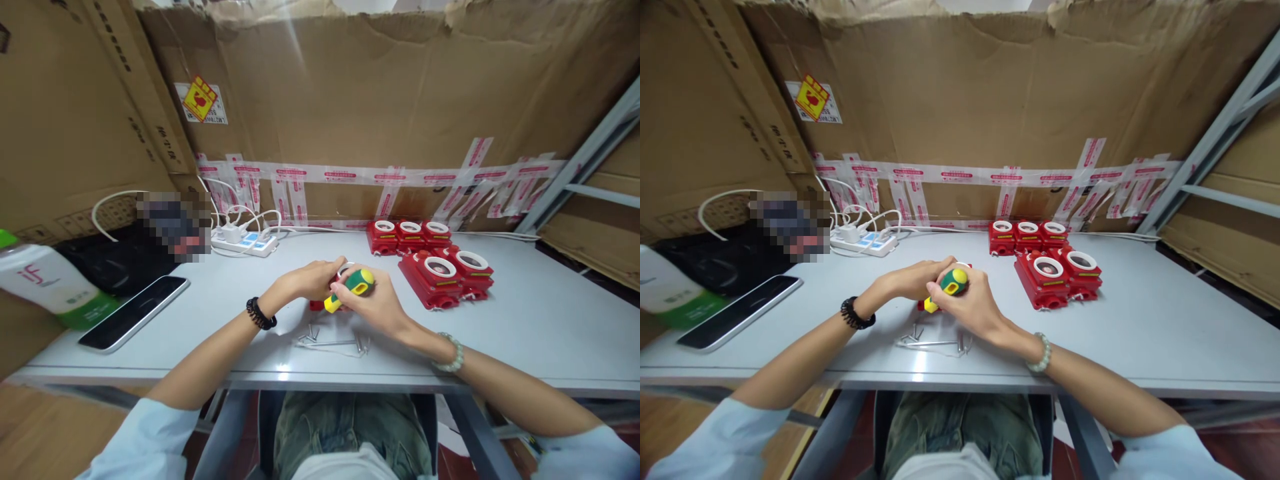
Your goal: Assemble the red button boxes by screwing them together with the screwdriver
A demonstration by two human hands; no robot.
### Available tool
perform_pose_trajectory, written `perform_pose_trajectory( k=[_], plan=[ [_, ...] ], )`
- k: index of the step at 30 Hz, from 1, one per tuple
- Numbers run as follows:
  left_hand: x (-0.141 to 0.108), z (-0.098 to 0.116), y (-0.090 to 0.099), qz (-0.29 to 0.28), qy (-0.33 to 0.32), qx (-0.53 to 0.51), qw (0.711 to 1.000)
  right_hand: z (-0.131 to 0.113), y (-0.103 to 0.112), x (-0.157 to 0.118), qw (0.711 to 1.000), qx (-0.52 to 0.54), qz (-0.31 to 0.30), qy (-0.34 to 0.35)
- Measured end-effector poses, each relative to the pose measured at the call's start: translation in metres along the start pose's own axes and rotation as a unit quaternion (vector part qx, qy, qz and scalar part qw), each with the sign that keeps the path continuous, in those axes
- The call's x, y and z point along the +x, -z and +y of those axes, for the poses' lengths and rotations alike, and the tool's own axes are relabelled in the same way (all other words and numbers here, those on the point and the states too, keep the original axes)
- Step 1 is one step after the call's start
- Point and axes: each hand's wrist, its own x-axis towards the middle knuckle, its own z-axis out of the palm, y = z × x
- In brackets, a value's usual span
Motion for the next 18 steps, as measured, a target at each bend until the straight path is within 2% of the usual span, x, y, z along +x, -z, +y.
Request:
perform_pose_trajectory(
  k=[5, 13, 18],
  plan=[
    [0.001, -0.003, -0.002, 0.001, -0.006, -0.010, 1.000, -0.001, 0.001, -0.001, 1.000, 0.000, -0.007, 0.002],
    [0.001, -0.004, -0.005, 0.014, -0.004, 0.003, 1.000, -0.017, 0.012, -0.002, 0.998, 0.056, 0.032, -0.007],
    [0.003, -0.009, -0.009, 0.029, -0.016, -0.008, 0.999, -0.024, 0.025, -0.001, 0.996, 0.022, 0.076, 0.038]
  ],
)
